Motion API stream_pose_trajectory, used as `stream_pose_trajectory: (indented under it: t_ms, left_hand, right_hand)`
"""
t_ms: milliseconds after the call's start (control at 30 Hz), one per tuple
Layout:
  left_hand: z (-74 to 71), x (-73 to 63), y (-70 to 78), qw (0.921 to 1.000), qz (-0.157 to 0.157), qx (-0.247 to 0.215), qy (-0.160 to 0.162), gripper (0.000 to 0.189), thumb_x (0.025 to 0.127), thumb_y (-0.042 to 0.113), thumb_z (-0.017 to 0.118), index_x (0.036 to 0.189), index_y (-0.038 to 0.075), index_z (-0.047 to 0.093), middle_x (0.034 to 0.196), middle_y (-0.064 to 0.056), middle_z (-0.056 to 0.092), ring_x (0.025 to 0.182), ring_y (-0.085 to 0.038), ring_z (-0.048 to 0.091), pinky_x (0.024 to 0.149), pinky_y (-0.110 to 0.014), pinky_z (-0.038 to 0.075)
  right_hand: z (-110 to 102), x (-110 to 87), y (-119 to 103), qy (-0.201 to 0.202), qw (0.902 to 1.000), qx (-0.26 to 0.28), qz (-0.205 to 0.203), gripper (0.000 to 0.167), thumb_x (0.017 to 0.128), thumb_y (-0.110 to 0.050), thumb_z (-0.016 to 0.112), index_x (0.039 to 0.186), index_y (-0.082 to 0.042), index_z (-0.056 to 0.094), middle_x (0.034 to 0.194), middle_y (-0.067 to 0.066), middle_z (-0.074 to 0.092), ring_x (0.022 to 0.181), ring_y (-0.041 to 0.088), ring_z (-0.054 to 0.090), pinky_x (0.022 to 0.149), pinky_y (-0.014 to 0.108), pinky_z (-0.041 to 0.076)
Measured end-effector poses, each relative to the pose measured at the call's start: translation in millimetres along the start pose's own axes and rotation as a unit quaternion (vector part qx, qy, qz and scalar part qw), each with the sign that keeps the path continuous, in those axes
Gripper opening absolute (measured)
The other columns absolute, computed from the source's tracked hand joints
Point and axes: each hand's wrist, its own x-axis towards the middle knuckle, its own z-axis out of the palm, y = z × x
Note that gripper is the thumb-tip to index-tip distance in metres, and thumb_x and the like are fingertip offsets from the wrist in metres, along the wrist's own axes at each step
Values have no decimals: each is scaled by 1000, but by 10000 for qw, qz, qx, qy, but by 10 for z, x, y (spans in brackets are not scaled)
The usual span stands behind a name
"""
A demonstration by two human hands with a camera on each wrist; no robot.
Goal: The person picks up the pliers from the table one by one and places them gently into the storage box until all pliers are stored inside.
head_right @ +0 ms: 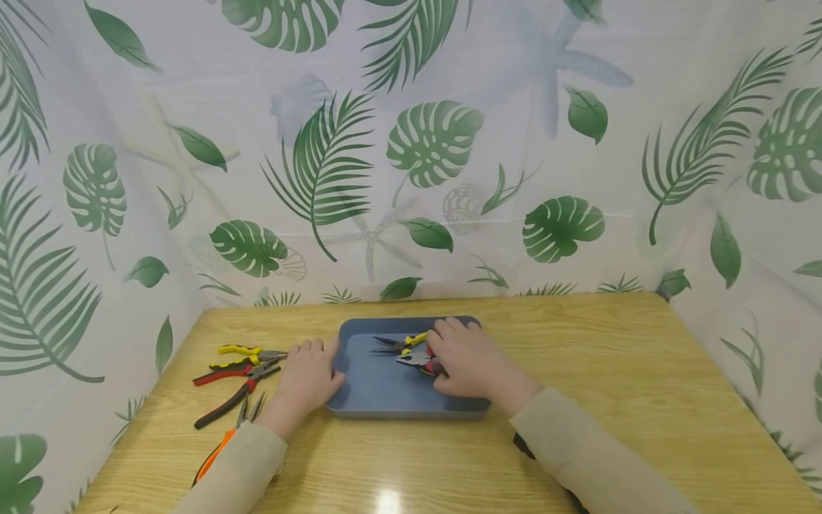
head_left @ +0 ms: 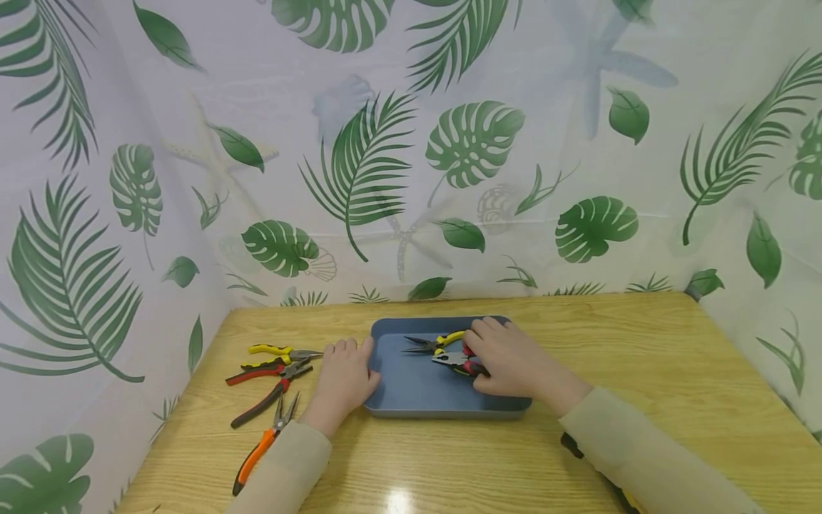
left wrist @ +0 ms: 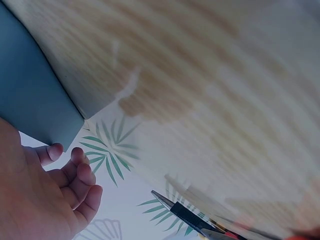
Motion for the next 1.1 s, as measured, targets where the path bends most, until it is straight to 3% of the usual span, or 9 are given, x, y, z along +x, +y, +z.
stream_pose_trajectory:
  t_ms: [467,1100]
  left_hand:
    - [-25,3,18,10000,-22,29,-56,42,96,30,67,132,10,57,107,-16,64,103,-36,60,93,-51,45]
    - [-24,-16,14,9999,24,87,50,40,97,31,67,130,10,58,103,-16,63,101,-36,61,92,-51,46]
  right_hand:
    - [45,110,-40,-220,9996,118,159,38,80,-30,73,111,-13,61,101,2,53,89,20,46,71,36,39]
    - [170,230,-127,-193,9998,-76,-60,31,80,-29,72,105,-15,60,96,2,52,81,18,39,64,33,29]
